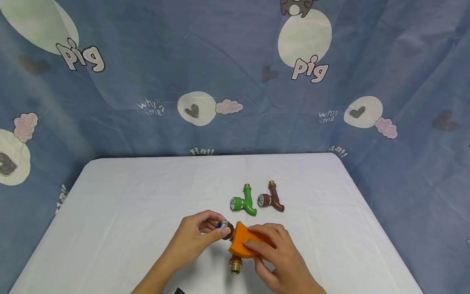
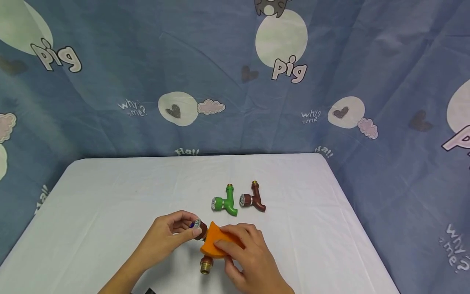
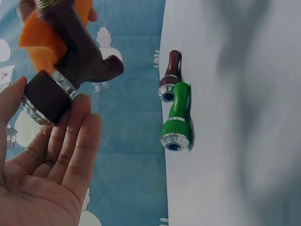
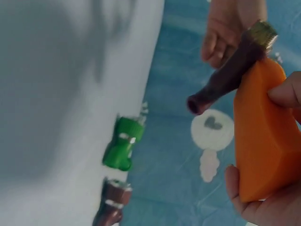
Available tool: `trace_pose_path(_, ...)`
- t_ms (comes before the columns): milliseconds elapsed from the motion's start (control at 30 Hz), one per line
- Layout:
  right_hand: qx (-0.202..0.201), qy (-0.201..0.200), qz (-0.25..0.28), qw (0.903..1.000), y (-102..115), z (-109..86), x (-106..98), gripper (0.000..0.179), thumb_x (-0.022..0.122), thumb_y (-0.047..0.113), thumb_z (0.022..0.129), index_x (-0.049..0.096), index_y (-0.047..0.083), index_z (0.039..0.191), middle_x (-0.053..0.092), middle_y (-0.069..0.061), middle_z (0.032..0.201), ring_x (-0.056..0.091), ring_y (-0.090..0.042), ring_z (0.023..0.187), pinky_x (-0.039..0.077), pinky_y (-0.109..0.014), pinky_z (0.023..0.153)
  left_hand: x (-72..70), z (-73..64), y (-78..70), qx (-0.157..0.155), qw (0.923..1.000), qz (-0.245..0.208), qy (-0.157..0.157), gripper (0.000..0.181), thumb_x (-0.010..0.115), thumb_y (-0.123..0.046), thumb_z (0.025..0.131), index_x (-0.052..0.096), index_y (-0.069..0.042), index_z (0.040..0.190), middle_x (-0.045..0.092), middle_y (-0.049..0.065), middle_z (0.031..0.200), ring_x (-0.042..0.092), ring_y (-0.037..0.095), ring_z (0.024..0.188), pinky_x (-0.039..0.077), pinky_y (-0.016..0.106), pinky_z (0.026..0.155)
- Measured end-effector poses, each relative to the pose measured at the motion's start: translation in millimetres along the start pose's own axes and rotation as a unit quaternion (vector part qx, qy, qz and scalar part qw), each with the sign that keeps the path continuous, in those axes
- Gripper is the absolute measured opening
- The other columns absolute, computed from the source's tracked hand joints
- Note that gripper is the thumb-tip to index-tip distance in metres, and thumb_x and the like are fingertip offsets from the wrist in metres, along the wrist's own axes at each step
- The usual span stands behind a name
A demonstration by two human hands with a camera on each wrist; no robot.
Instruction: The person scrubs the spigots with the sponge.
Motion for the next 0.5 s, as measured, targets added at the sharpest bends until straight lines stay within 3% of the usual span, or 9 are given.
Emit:
trace_pose_path(267,0.045,-0.035,-0.045,0.9974,-20,-4.4,-3,0.043,0.077,0.006,0.084,0.074,0.023,0.124,0.058,-0.001,0.143,0.050,-0.023,0.124,0.038,-0.025,0.112,-1.3,-0.7,4.1,-0.011,0.9996,-0.027,0.006,0.037,0.083,-0.041,0.091,0.074,-0.012,0.113,0.072,0.005,0.100,0.072,0.027,0.090,0.060,0.030,0.079)
trace_pose_path(367,0.035,-0.058,-0.009,0.9976,-18,-3.8,-9,0.048,0.077,0.005,0.084,0.072,0.020,0.130,0.057,-0.004,0.144,0.049,-0.024,0.125,0.037,-0.018,0.113,-1.8,0.1,4.3,-0.018,0.9989,-0.043,0.007,0.037,0.083,-0.040,0.091,0.074,-0.012,0.114,0.072,0.006,0.099,0.072,0.032,0.091,0.060,0.030,0.078)
trace_pose_path(500,-0.014,-0.080,0.048,0.9955,-3,-1.6,-9,0.038,0.070,0.019,0.100,0.067,0.014,0.137,0.055,-0.012,0.144,0.049,-0.027,0.125,0.042,-0.016,0.109,-2.8,0.7,3.2,-0.017,0.9988,-0.047,-0.001,0.036,0.081,-0.039,0.093,0.073,-0.012,0.115,0.071,0.006,0.097,0.071,0.033,0.091,0.058,0.029,0.076)
Point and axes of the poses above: each hand's wrist, its own z-axis towards the middle knuckle, its own x-axis out of the palm, y = z × x, the point moved 6 cm from there along z, towards the middle knuckle
